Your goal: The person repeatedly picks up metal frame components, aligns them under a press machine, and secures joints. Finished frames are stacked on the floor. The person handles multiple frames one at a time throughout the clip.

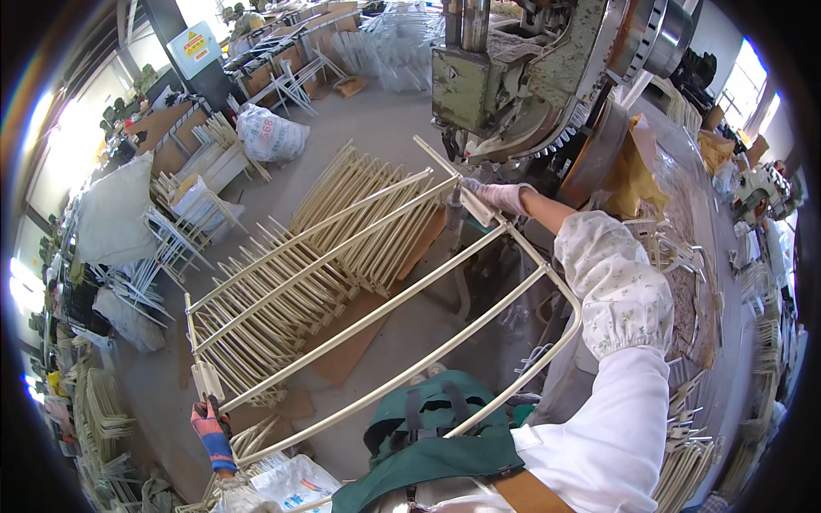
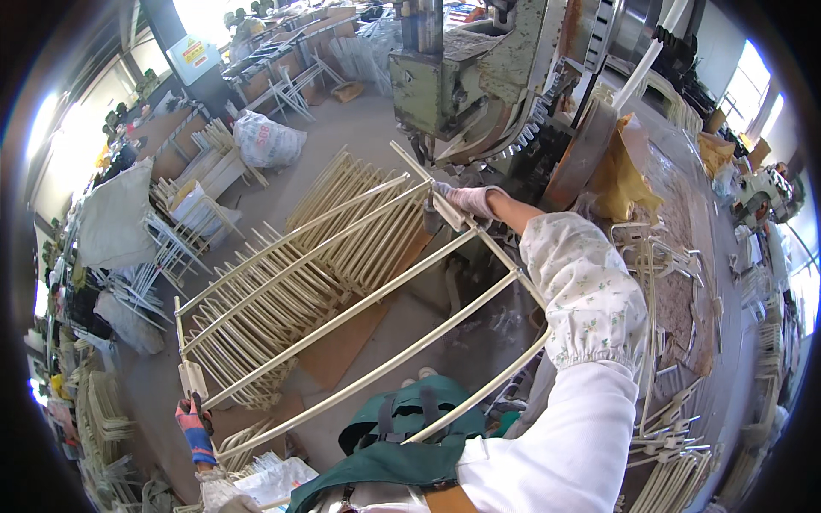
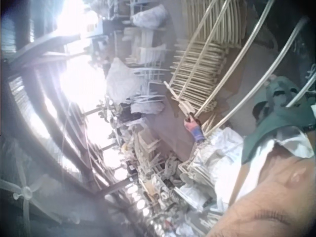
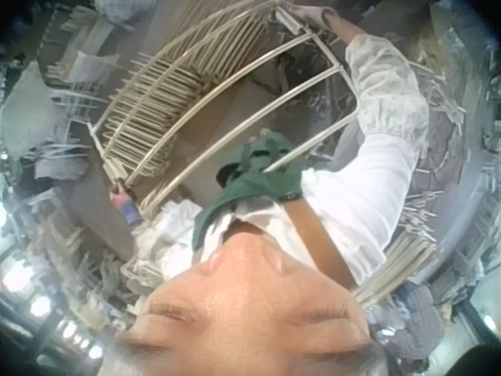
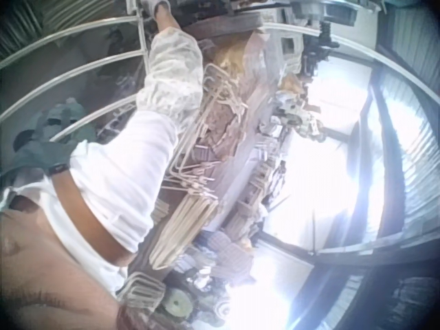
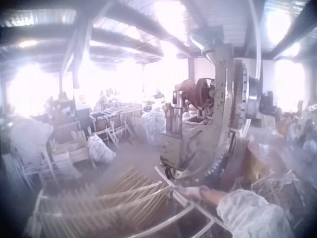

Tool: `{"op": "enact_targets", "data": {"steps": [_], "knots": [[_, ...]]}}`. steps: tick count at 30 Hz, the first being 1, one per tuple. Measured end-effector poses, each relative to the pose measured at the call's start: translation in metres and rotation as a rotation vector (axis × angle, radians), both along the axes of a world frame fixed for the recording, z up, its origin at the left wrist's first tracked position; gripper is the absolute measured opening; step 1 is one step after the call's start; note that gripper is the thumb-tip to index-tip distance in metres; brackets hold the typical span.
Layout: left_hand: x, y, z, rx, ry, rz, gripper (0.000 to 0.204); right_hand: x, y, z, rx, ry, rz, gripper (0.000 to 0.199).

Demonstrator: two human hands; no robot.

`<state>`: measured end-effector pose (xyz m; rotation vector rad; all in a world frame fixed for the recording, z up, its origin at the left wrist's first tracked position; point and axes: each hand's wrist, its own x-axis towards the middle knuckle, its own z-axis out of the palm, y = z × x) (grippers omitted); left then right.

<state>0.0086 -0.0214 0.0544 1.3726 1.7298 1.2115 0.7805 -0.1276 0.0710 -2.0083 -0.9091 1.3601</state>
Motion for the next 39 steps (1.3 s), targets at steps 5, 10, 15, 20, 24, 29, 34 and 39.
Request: {"op": "enact_targets", "data": {"steps": [5, 10, 15, 20, 24, 29, 34, 39], "knots": [[0.006, -0.004, 0.001, -0.032, 0.110, -0.022, 0.032, 0.000, -0.003, -0.001, 0.000, 0.005, 0.010, 0.073], [0.015, -0.012, 0.012, -0.063, 0.156, -0.036, 0.031, 0.000, -0.004, 0.002, -0.016, 0.013, 0.049, 0.073], [0.017, -0.010, 0.020, -0.255, 0.236, -0.089, 0.029, 0.000, -0.004, 0.001, -0.051, 0.028, 0.079, 0.073], [0.014, -0.014, 0.007, -0.160, 0.372, -0.057, 0.025, -0.004, -0.001, 0.004, -0.056, 0.047, 0.071, 0.074], [0.019, -0.012, 0.005, 0.021, 0.200, -0.003, 0.024, -0.018, -0.009, 0.003, -0.038, 0.055, -0.001, 0.074], [0.016, -0.001, 0.014, 0.084, 0.288, -0.016, 0.021, -0.013, -0.010, -0.013, 0.013, -0.118, -0.117, 0.072], [0.011, 0.000, 0.010, -0.128, 0.158, -0.017, 0.025, -0.006, -0.003, 0.006, -0.082, 0.055, -0.076, 0.058], [0.005, 0.006, -0.049, -0.085, 0.072, -0.021, 0.025, -0.002, -0.002, -0.028, 0.071, 0.630, -0.216, 0.053]]}}
